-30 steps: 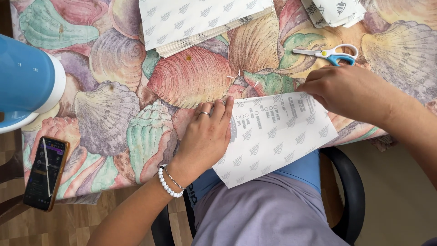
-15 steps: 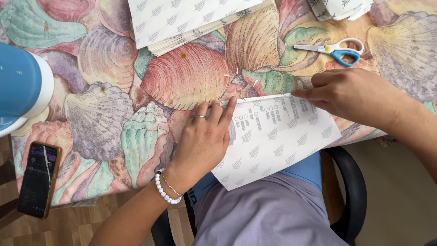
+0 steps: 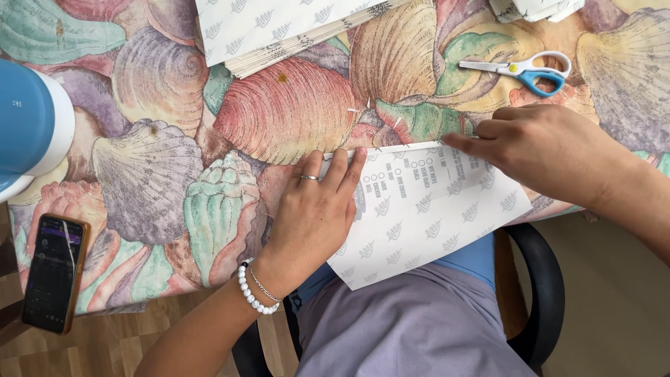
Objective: Folding and stacking printed paper sheets on a table, occasionally using scissors to trim them.
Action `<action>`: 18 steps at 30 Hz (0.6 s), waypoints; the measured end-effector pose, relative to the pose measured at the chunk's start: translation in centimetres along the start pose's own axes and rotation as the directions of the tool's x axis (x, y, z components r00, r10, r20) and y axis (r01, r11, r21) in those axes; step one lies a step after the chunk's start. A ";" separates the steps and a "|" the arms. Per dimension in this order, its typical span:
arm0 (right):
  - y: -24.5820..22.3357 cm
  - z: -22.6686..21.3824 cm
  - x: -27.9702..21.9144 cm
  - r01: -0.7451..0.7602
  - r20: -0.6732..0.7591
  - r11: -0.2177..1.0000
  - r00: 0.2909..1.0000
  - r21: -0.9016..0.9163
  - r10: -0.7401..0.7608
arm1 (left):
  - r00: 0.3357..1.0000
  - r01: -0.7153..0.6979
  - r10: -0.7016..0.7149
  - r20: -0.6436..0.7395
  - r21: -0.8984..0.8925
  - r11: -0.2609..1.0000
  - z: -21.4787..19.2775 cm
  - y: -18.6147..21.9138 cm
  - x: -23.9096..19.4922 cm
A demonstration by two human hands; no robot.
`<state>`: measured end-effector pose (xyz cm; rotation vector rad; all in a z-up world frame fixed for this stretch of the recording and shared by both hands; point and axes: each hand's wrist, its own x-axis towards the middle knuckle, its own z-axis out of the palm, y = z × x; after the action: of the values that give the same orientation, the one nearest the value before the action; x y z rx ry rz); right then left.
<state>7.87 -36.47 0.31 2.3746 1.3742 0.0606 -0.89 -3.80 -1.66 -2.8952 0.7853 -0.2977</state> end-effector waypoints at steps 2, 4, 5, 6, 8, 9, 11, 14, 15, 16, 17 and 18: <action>-0.3 -0.9 0.7 0.020 0.049 0.999 0.999 -0.049 -0.018 | 1.000 -0.002 0.002 0.002 0.016 1.000 -0.2 0.0 0.1; -0.6 -1.8 1.2 0.041 0.100 0.994 0.995 -0.098 -0.031 | 1.000 -0.006 0.006 0.002 0.032 0.999 -0.4 0.0 0.2; -0.7 -2.2 1.5 0.031 0.139 0.995 0.990 -0.094 -0.018 | 1.000 -0.008 0.008 -0.004 0.037 0.999 -0.5 -0.1 0.2; -0.8 -2.6 1.8 0.021 0.176 0.996 0.984 -0.090 -0.005 | 1.000 -0.010 0.010 -0.010 0.042 0.999 -0.7 -0.1 0.2; -1.0 -2.5 2.1 0.018 0.156 0.992 0.988 -0.128 0.002 | 1.000 -0.002 0.003 -0.015 0.039 0.999 -0.9 -0.1 0.2; -1.1 -2.5 2.3 0.015 0.136 0.986 0.991 -0.163 0.007 | 1.000 0.005 -0.004 -0.018 0.034 0.999 -1.0 -0.1 0.2; -1.0 -2.1 2.2 0.014 0.113 0.987 0.994 -0.163 0.005 | 1.000 0.018 -0.018 -0.024 0.011 1.000 -0.9 0.0 0.4; -1.2 -2.2 2.2 0.022 0.117 0.982 0.993 -0.188 0.000 | 0.998 0.041 -0.042 -0.041 -0.035 0.999 -0.5 0.2 0.5; -1.2 -2.3 2.1 0.030 0.142 0.976 0.990 -0.214 0.001 | 0.997 0.048 -0.051 -0.052 -0.056 0.997 -0.4 0.2 0.6; -1.5 -2.7 2.3 0.029 0.137 0.976 0.991 -0.216 0.000 | 0.997 0.051 -0.054 -0.053 -0.051 0.997 -0.4 0.3 0.5; -1.7 -3.1 2.5 0.029 0.162 0.967 0.987 -0.252 0.013 | 0.997 0.049 -0.051 -0.055 -0.024 0.998 -0.4 0.3 0.5; -1.9 -3.5 2.5 0.026 0.188 0.957 0.982 -0.289 0.030 | 0.997 0.044 -0.044 -0.060 0.004 0.999 -0.4 0.4 0.6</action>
<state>6.79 -32.38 2.45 2.0794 1.1838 0.0325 -0.67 -4.44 -1.22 -2.9145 0.7289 -0.3920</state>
